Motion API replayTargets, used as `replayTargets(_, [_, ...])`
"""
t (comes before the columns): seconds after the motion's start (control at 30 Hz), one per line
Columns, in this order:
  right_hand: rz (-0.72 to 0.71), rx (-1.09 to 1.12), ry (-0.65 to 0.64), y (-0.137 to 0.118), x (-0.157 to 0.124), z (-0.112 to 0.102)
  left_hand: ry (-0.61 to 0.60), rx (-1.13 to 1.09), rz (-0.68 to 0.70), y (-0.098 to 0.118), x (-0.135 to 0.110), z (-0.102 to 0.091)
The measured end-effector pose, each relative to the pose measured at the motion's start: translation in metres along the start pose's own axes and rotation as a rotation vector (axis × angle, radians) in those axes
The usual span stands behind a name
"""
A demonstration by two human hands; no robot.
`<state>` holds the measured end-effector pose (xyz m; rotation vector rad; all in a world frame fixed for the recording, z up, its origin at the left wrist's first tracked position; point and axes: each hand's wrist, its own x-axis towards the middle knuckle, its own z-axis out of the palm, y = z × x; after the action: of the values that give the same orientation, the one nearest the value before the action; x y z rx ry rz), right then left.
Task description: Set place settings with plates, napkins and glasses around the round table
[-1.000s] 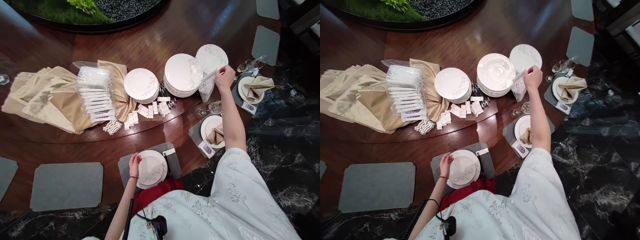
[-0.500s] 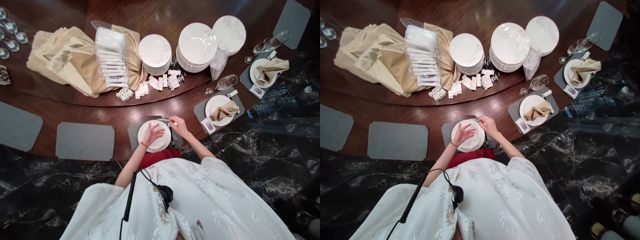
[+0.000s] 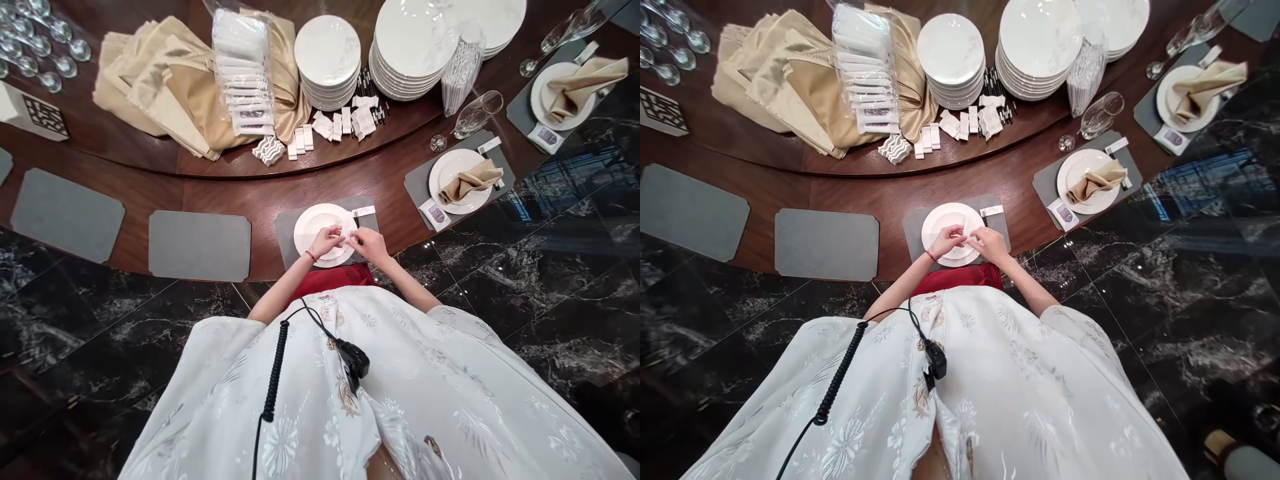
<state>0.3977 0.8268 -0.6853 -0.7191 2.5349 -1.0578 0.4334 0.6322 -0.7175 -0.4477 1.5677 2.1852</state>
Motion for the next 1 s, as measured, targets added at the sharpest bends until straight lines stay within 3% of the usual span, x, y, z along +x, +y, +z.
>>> replayTargets(0.1, [0.241,0.263,0.108,0.008,-0.001,0.007,0.034,0.043,0.039,-0.006,-0.004,0.005])
replayTargets(0.2, [0.357,0.531,0.043,0.022,-0.003,0.02,0.026,0.092,0.028,-0.014,-0.009,0.009])
replayTargets(0.3, [0.451,0.643,-0.001,0.045,-0.009,0.033,0.078,0.112,0.014,-0.025,-0.016,0.011])
replayTargets(0.37, [0.525,0.545,0.01,0.067,-0.013,0.037,0.128,0.106,0.001,-0.032,-0.021,0.007])
replayTargets(0.43, [0.618,0.286,0.012,0.092,-0.016,0.039,0.188,0.097,-0.009,-0.037,-0.026,-0.001])
replayTargets(0.57, [0.81,-0.185,-0.119,0.137,-0.017,0.045,0.298,0.065,0.007,-0.042,-0.036,-0.023])
replayTargets(0.7, [0.843,-0.21,-0.201,0.165,-0.014,0.061,0.39,0.033,-0.001,-0.04,-0.041,-0.041])
replayTargets(1.0, [0.759,-0.114,-0.132,0.203,-0.017,0.083,0.501,0.006,-0.005,-0.037,-0.046,-0.063])
